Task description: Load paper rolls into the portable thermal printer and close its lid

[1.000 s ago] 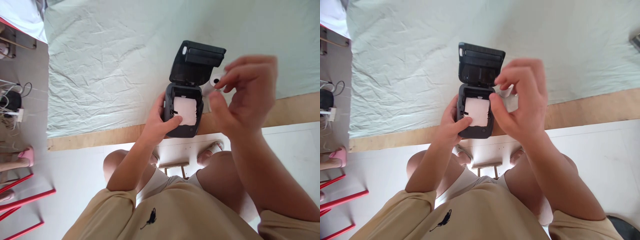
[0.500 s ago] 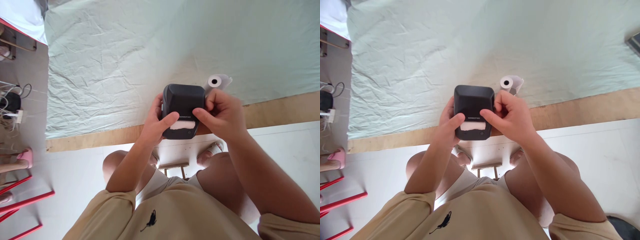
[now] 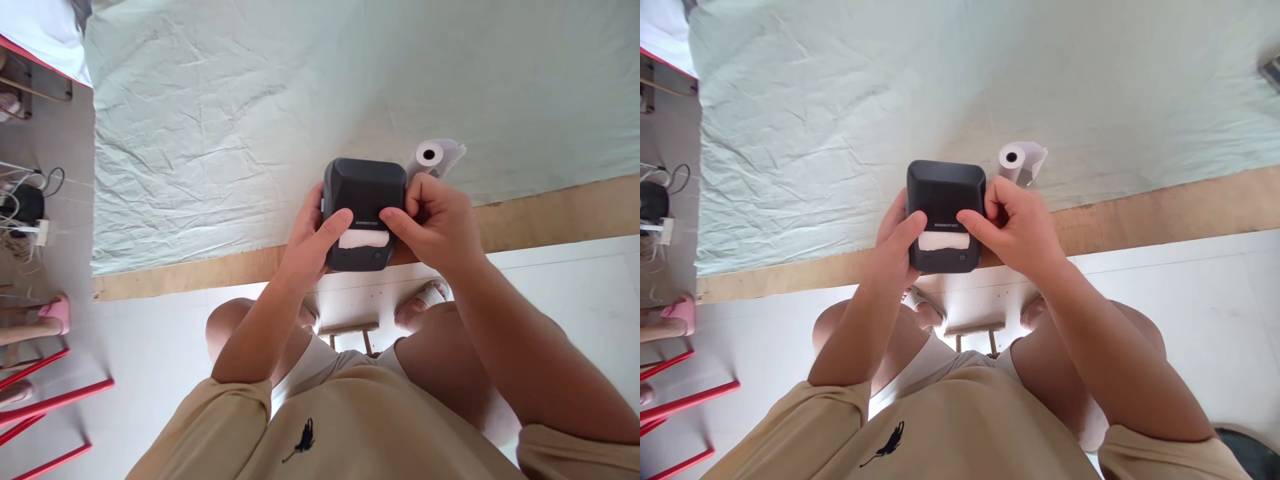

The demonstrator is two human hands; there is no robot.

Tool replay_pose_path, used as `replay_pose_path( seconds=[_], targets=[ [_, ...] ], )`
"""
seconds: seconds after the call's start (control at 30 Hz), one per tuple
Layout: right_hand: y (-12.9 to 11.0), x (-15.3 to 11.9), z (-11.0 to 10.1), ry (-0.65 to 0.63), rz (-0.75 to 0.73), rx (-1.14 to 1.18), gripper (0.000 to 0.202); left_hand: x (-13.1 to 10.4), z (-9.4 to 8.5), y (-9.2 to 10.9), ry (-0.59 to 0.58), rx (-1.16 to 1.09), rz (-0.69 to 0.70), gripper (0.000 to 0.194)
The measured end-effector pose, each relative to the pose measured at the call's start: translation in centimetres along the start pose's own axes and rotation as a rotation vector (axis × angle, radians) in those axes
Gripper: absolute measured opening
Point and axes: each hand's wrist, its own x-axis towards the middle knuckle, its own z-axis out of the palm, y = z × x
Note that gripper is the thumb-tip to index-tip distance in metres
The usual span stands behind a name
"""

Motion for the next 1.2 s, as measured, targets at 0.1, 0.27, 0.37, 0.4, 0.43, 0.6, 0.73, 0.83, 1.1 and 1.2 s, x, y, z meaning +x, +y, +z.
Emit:
replay_pose_path(
  seconds=[0.1, 0.27, 0.37, 0.4, 0.43, 0.6, 0.73, 0.83, 1.1, 1.2],
  targets=[
    [0.3, -0.2, -0.1, -0.019, -0.027, 0.041, 0.055, 0.4, -0.1, -0.3, -0.012, -0.049, 0.033, 0.054],
    [0.5, -0.4, -0.5, -0.075, -0.062, 0.144, 0.054, 0.9, -0.5, -0.7, 0.058, -0.110, 0.059, 0.034],
    [0.4, -0.4, -0.6, -0.133, -0.050, 0.194, 0.053, 0.9, -0.4, -0.7, 0.079, -0.088, 0.094, 0.034],
    [0.4, -0.4, -0.6, -0.141, -0.041, 0.197, 0.053, 0.9, -0.3, -0.7, 0.079, -0.079, 0.102, 0.033],
    [0.3, -0.4, -0.6, -0.138, -0.034, 0.192, 0.053, 0.8, -0.3, -0.6, 0.077, -0.076, 0.104, 0.032],
    [-0.2, -0.4, -0.8, 0.004, -0.028, 0.118, 0.052, 0.7, -0.3, -0.3, 0.090, -0.072, 0.068, 0.032],
    [-1.1, -0.1, -1.5, -0.053, -0.135, 0.040, 0.046, 0.6, -0.3, -0.3, 0.062, -0.061, 0.043, 0.035],
    [-1.7, 0.1, -1.6, -0.010, -0.241, -0.118, 0.043, 0.8, -0.4, -0.5, 0.072, -0.101, 0.062, 0.038],
    [-2.7, -0.2, -0.1, 0.422, -0.245, -0.176, 0.024, 1.2, -0.7, -0.9, -0.067, -0.138, 0.048, 0.046],
    [-2.9, 0.1, 0.1, 0.358, -0.284, -0.361, 0.016, 1.0, -0.8, -0.8, -0.079, -0.087, 0.061, 0.051]
  ],
)
